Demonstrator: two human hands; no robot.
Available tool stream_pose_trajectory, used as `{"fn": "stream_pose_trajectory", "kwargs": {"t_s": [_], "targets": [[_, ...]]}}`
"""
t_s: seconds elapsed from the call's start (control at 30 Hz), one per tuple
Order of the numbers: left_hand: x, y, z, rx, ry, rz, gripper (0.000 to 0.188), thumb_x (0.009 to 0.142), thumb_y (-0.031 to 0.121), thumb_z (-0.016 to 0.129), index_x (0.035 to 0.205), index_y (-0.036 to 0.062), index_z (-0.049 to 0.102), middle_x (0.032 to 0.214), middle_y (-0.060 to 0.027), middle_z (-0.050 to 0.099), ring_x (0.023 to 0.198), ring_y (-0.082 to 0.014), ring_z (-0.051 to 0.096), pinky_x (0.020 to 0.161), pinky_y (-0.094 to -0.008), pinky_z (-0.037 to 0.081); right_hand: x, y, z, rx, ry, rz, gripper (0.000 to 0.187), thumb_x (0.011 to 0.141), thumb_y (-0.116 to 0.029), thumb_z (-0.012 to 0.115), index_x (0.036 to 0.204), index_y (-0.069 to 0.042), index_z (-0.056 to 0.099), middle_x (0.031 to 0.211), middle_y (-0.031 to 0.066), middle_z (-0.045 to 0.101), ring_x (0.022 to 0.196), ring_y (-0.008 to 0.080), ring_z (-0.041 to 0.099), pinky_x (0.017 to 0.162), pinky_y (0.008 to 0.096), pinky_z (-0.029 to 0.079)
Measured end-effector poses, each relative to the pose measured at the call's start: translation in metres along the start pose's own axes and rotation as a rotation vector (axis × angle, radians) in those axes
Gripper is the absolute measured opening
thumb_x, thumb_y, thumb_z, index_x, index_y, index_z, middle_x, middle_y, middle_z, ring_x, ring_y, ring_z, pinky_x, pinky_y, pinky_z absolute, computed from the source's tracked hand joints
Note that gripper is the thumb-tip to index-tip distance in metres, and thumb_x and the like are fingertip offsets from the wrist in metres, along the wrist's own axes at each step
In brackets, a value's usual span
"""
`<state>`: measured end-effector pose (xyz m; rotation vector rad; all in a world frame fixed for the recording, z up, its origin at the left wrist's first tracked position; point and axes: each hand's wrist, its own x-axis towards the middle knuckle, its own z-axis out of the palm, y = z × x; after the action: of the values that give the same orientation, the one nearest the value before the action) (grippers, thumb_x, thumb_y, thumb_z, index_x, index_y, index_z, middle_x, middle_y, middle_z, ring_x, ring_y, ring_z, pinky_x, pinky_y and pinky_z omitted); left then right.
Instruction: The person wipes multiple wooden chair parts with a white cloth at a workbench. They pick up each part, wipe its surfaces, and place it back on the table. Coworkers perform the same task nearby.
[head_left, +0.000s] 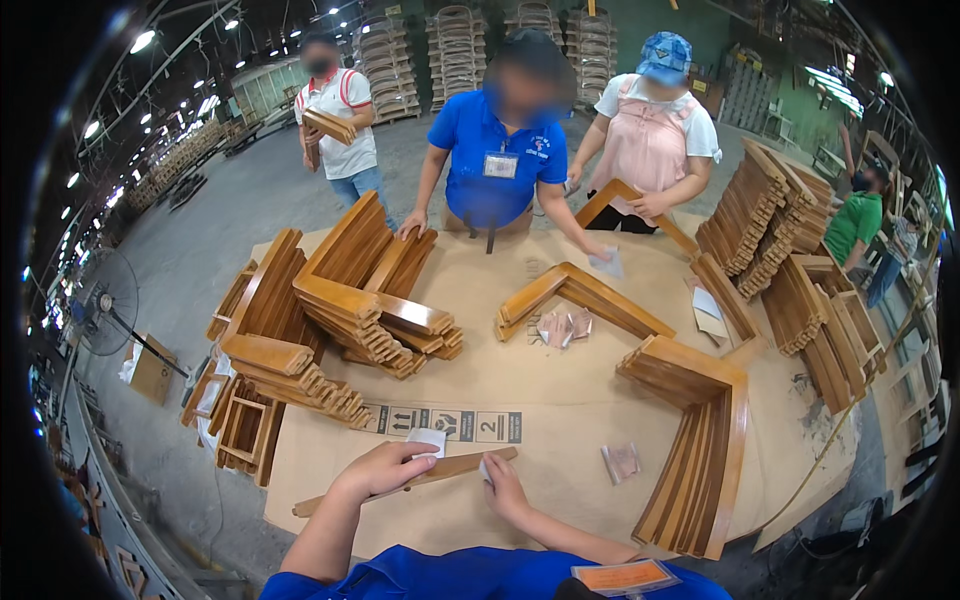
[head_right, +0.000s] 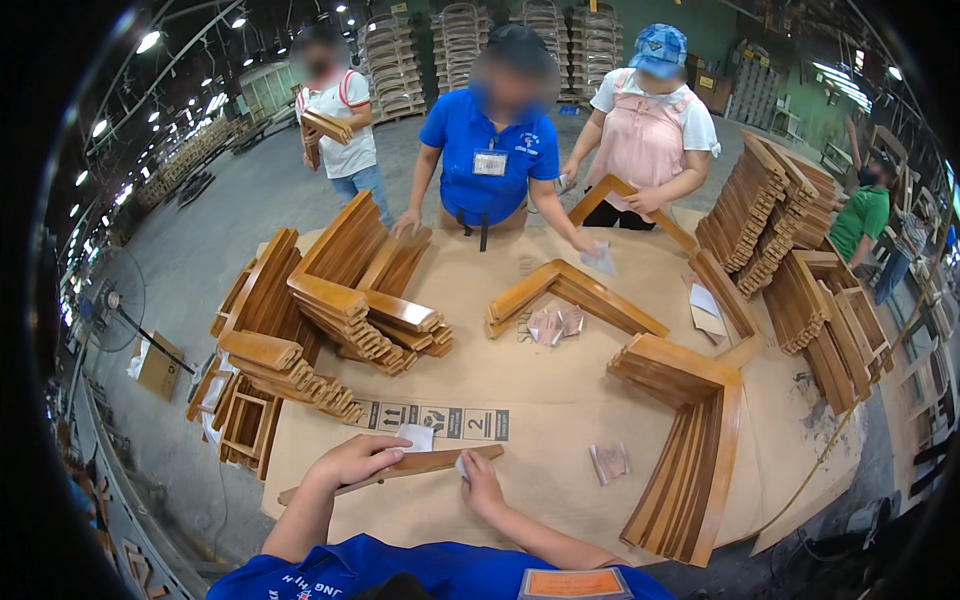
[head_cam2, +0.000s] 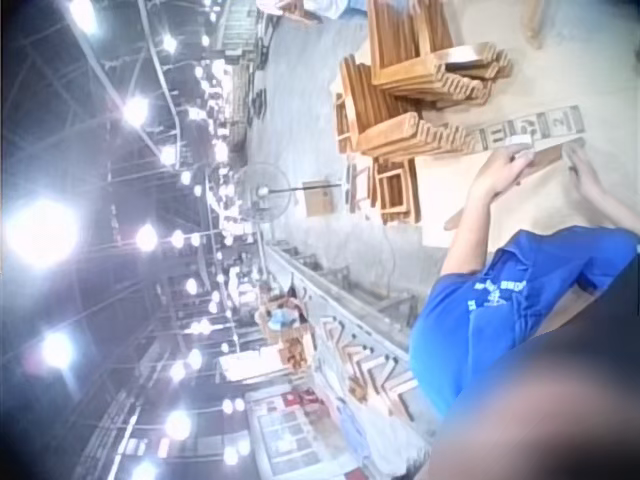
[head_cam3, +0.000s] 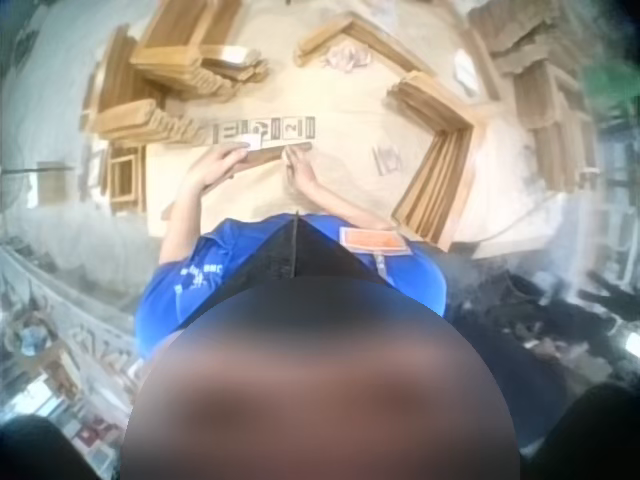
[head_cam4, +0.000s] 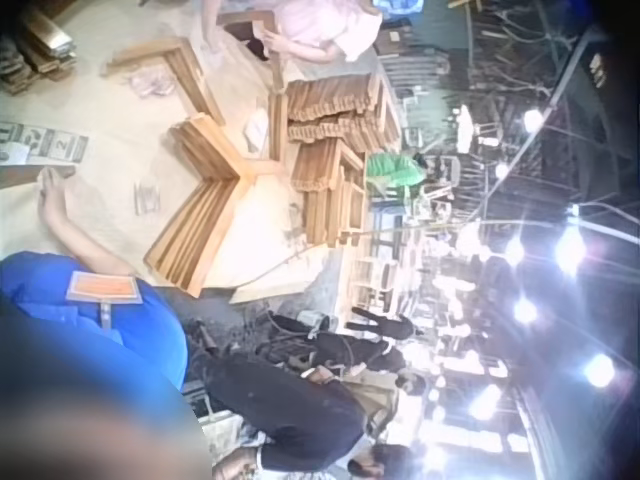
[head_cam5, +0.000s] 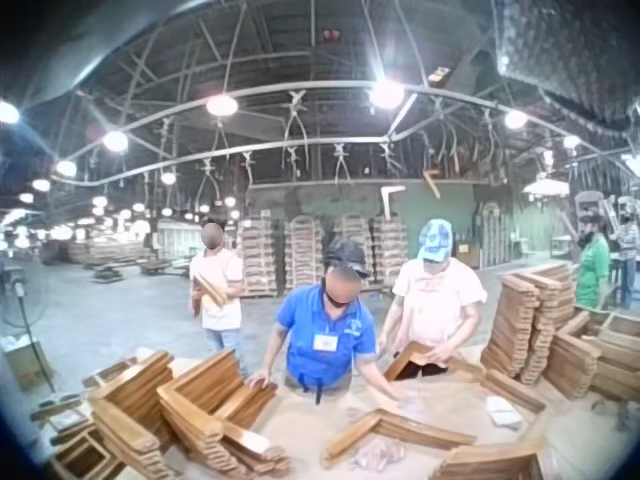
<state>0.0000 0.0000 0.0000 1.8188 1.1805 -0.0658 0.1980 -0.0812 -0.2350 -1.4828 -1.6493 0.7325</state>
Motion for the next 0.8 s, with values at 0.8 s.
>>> {"fn": "stream_pose_trajectory", "kwargs": {"t_s": [0.8], "targets": [[-0.015,-0.035,0.014,-0.107,0.054,0.028,0.044,0.096,0.035,0.047,0.123,0.0023,0.058,0.118,-0.0178,0.062,0.108,-0.025,0.058,0.095,-0.0329,0.043,0.003,-0.073,-0.028,0.114,-0.164,-0.184,0.067,0.075,0.003,0.055,0.139,-0.005,0.037,0.141,0.0152,0.038,0.123,0.0343,0.046,0.099,0.0361,0.044]]}}
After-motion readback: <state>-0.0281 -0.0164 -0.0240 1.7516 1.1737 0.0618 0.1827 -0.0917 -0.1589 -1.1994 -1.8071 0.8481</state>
